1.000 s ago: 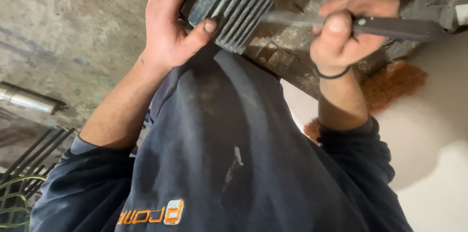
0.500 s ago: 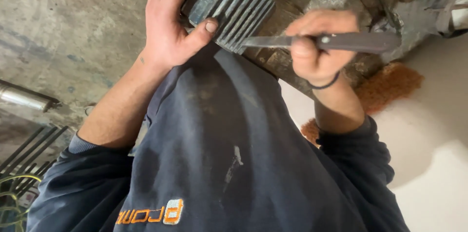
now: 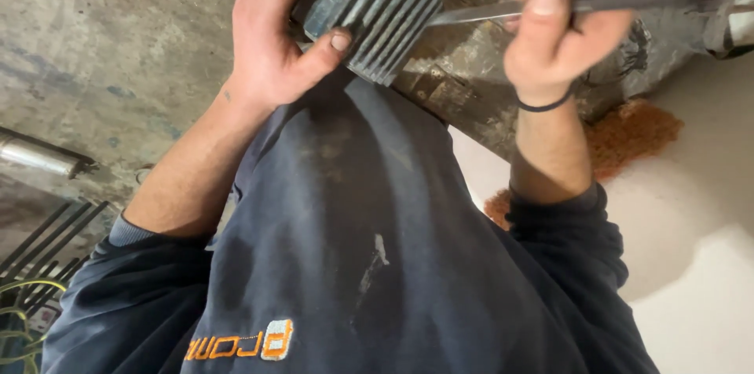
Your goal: Scraping and cleaning the fins of an engine cylinder part with a knife.
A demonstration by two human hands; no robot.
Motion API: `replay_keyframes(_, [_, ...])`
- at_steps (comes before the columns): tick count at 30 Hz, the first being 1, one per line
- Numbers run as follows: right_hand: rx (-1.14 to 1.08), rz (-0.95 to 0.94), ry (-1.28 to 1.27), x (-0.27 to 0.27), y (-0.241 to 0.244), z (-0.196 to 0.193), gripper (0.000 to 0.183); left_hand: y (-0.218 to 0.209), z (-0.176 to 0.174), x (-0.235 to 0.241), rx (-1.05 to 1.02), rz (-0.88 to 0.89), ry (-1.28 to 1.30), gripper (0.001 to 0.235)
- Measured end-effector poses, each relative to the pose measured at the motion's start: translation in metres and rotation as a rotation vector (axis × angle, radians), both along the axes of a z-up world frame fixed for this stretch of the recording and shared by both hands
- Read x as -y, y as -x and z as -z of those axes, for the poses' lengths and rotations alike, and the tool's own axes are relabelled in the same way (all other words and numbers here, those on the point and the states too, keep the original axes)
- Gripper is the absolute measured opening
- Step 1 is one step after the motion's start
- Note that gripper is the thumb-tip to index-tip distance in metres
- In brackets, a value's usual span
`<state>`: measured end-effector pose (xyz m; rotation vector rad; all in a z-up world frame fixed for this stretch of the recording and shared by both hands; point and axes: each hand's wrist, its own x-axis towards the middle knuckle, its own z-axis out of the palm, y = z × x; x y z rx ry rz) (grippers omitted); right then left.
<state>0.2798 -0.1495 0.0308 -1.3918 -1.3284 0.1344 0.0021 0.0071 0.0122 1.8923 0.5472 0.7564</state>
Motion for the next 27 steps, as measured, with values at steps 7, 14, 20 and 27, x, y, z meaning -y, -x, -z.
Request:
replay_keyframes(7, [-0.055, -0.167, 0.023, -0.007, 0.022, -0.008, 0.027, 0.004, 0.005, 0.004, -0.015, -0.037, -0.008, 0.049])
replay_keyframes(14, [0.007, -0.030, 0.114, -0.006, 0.030, -0.025, 0.023, 0.010, 0.006, 0.003, -0.027, -0.021, -0.026, 0.045])
replay_keyframes(20, [0.054, -0.073, 0.155, 0.000, 0.009, -0.032, 0.018, 0.009, 0.008, 0.004, -0.036, -0.010, -0.003, 0.047])
replay_keyframes(27, [-0.113, -0.187, 0.204, -0.007, 0.027, -0.048, 0.027, 0.009, 0.013, 0.005, -0.038, -0.018, -0.036, 0.047])
